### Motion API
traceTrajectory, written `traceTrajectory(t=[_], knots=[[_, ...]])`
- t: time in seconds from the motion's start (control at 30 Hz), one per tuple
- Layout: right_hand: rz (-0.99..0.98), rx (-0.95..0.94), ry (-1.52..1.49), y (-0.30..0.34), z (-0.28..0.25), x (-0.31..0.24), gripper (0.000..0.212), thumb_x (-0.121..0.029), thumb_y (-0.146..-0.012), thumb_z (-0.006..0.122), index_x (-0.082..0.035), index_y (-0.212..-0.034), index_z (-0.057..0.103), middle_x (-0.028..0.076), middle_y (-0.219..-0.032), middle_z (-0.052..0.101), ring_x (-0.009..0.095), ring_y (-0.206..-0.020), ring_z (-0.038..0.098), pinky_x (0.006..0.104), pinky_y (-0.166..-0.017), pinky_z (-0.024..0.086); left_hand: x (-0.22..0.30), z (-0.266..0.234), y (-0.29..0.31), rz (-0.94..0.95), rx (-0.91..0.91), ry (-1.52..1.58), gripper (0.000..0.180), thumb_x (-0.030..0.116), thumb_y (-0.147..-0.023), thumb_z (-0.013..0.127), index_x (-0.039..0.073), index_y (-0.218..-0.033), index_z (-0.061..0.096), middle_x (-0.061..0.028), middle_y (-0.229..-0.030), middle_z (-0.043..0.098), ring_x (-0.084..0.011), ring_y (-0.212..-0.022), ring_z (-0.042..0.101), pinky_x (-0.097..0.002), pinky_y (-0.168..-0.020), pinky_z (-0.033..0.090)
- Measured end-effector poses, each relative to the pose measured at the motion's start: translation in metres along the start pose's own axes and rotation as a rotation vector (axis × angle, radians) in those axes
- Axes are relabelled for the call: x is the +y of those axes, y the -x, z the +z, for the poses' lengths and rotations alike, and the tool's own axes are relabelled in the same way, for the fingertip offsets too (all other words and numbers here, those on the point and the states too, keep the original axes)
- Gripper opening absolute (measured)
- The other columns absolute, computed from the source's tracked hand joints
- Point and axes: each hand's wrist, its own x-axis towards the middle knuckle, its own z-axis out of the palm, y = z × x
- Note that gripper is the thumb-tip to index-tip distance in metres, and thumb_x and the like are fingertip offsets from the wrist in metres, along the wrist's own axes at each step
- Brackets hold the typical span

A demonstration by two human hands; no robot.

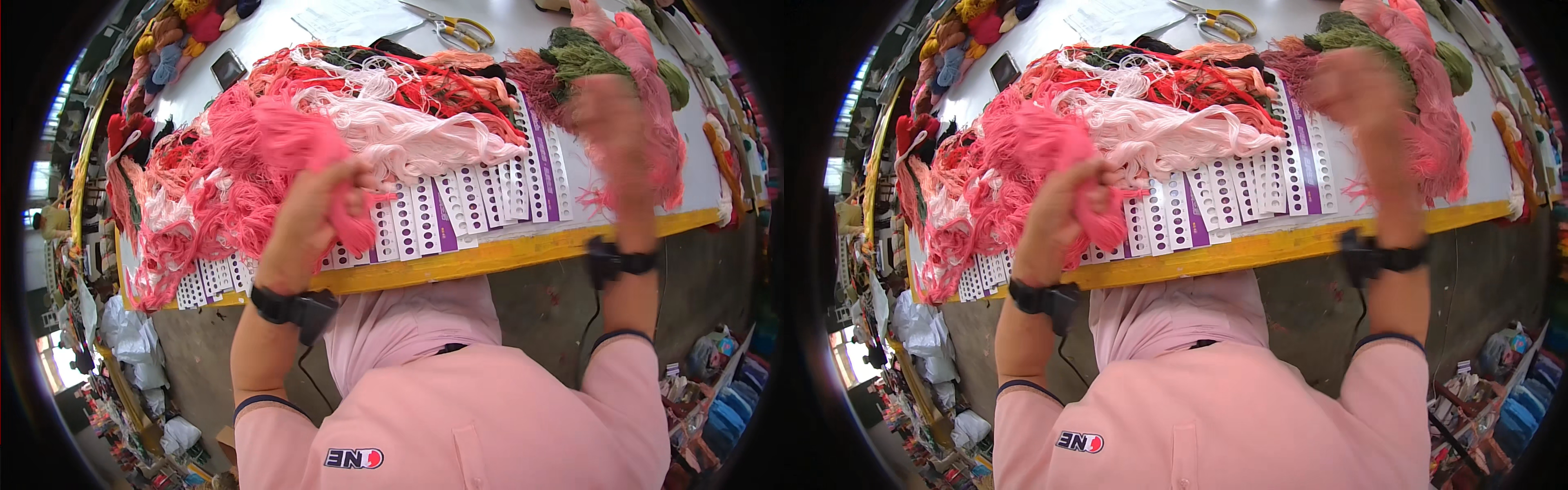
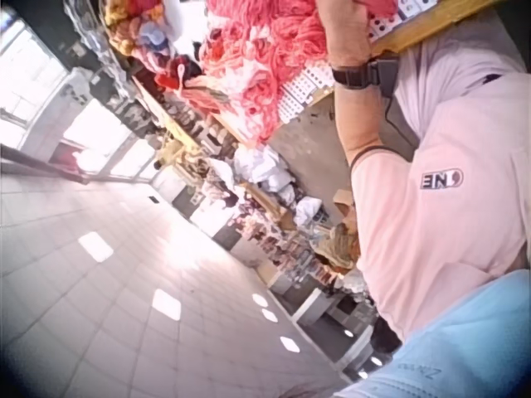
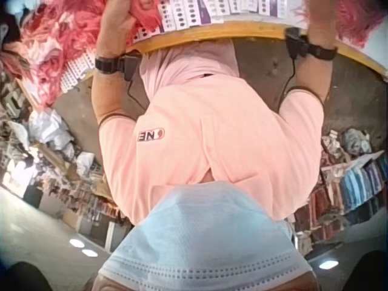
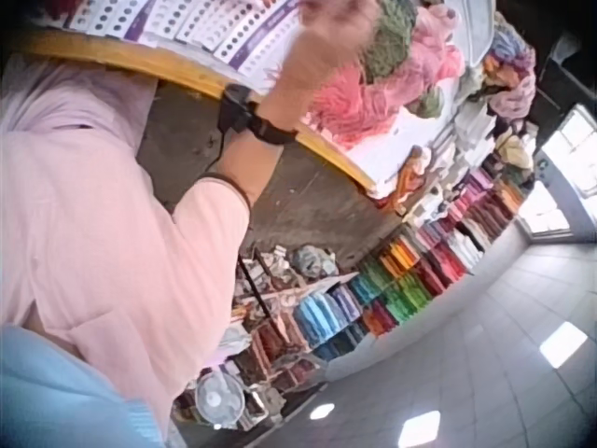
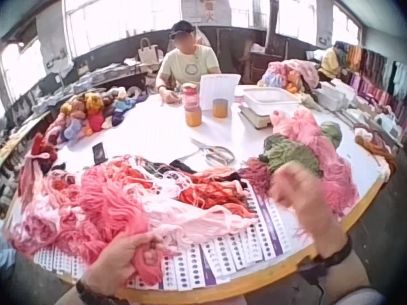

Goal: The person sorts bundles of pink and white thread by hand, threading individual strands through holes in paper cards. After filling the cards, the person gathers the thread and cards together and moves them to the side of the table.

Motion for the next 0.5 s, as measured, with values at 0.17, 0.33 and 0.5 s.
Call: traceTrajectory(t=[0.17, 0.33, 0.5], knots=[[0.188, -0.670, 0.216, 0.017, 0.137, 0.008, 0.003, -0.006, -0.095, 0.052, -0.003, -0.096, 0.051, 0.005, -0.064, 0.060, 0.019, -0.060, 0.060, 0.0325, -0.060, 0.047, -0.023, 0.029, -0.011, -0.197, 0.006, -0.187, 0.013, 0.009, -0.091, 0.062, -0.002, -0.098, 0.063, -0.0093, -0.084, 0.066, -0.0100, -0.060, 0.057, -0.0240, -0.048, 0.044], [0.137, -0.799, 0.183, 0.009, 0.144, 0.026, 0.006, -0.007, -0.095, 0.054, -0.004, -0.090, 0.053, 0.006, -0.060, 0.059, 0.020, -0.059, 0.061, 0.0338, -0.059, 0.046, -0.027, 0.034, -0.021, -0.207, -0.081, -0.275, 0.012, 0.003, -0.089, 0.059, -0.004, -0.099, 0.061, -0.0082, -0.079, 0.064, -0.0108, -0.058, 0.057, -0.0247, -0.046, 0.043], [0.148, -0.837, 0.231, 0.004, 0.150, 0.026, 0.008, -0.010, -0.092, 0.055, -0.003, -0.089, 0.055, 0.011, -0.066, 0.062, 0.028, -0.065, 0.064, 0.0393, -0.062, 0.047, -0.047, 0.032, -0.032, -0.123, -0.047, -0.287, 0.010, -0.005, -0.085, 0.059, -0.002, -0.094, 0.061, -0.0046, -0.071, 0.059, -0.0096, -0.052, 0.053, -0.0246, -0.045, 0.040]])
